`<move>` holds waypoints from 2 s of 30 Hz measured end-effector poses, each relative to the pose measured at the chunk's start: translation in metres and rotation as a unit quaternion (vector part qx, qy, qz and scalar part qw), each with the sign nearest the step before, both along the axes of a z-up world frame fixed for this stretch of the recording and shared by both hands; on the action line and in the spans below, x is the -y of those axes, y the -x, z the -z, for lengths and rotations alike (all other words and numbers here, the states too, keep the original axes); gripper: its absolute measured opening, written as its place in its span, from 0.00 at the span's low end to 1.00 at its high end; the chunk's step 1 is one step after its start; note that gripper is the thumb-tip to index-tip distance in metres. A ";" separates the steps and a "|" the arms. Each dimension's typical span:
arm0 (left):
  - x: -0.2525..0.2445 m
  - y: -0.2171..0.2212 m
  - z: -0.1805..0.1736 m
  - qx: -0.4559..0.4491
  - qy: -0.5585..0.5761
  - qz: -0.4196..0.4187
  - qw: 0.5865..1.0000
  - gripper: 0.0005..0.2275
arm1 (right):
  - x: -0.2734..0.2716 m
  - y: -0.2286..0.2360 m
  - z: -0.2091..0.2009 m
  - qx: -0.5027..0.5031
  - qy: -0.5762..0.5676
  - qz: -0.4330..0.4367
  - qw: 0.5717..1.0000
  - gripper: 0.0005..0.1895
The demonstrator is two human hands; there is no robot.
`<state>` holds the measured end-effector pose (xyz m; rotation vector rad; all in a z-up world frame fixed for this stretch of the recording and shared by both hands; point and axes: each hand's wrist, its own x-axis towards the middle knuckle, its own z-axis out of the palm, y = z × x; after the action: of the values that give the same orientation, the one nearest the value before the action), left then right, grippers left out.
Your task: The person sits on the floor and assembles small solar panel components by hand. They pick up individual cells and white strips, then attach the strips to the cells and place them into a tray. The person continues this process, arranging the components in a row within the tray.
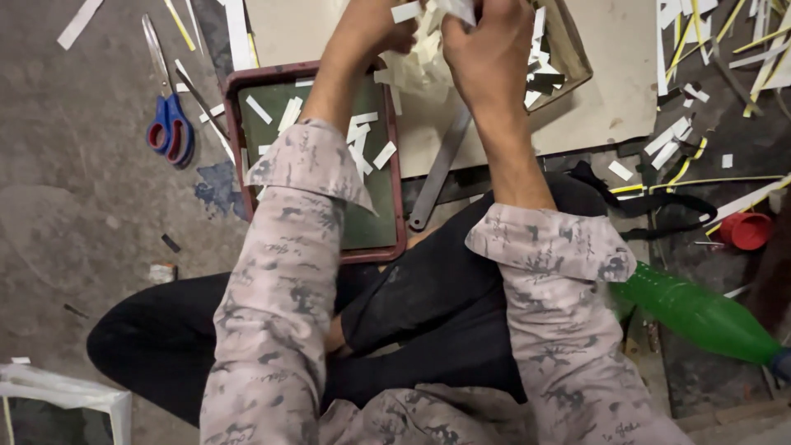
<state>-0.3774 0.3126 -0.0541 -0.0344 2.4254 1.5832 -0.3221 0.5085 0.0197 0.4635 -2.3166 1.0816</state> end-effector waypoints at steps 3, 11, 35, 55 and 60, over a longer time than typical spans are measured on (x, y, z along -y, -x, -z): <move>0.002 -0.005 0.002 0.002 -0.039 -0.008 0.999 0.11 | 0.004 -0.007 -0.012 0.059 0.040 -0.017 0.997 0.10; 0.006 0.016 0.054 0.065 -0.240 -0.127 0.960 0.11 | 0.018 -0.018 -0.048 0.027 0.036 -0.189 0.981 0.21; -0.019 -0.022 -0.066 -0.066 0.325 0.064 0.941 0.09 | -0.008 -0.004 0.004 -0.014 -0.151 -0.012 0.988 0.04; 0.005 -0.077 -0.035 -0.356 0.463 0.179 0.791 0.01 | -0.009 -0.010 -0.012 0.045 -0.007 0.021 0.999 0.17; 0.002 -0.067 -0.052 -0.376 0.378 0.120 0.838 0.03 | -0.011 -0.011 -0.016 0.064 0.014 0.006 0.998 0.18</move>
<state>-0.3107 0.3102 -0.0016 0.8617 3.3002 0.4519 -0.3110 0.5199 0.0354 0.3784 -2.4078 1.1667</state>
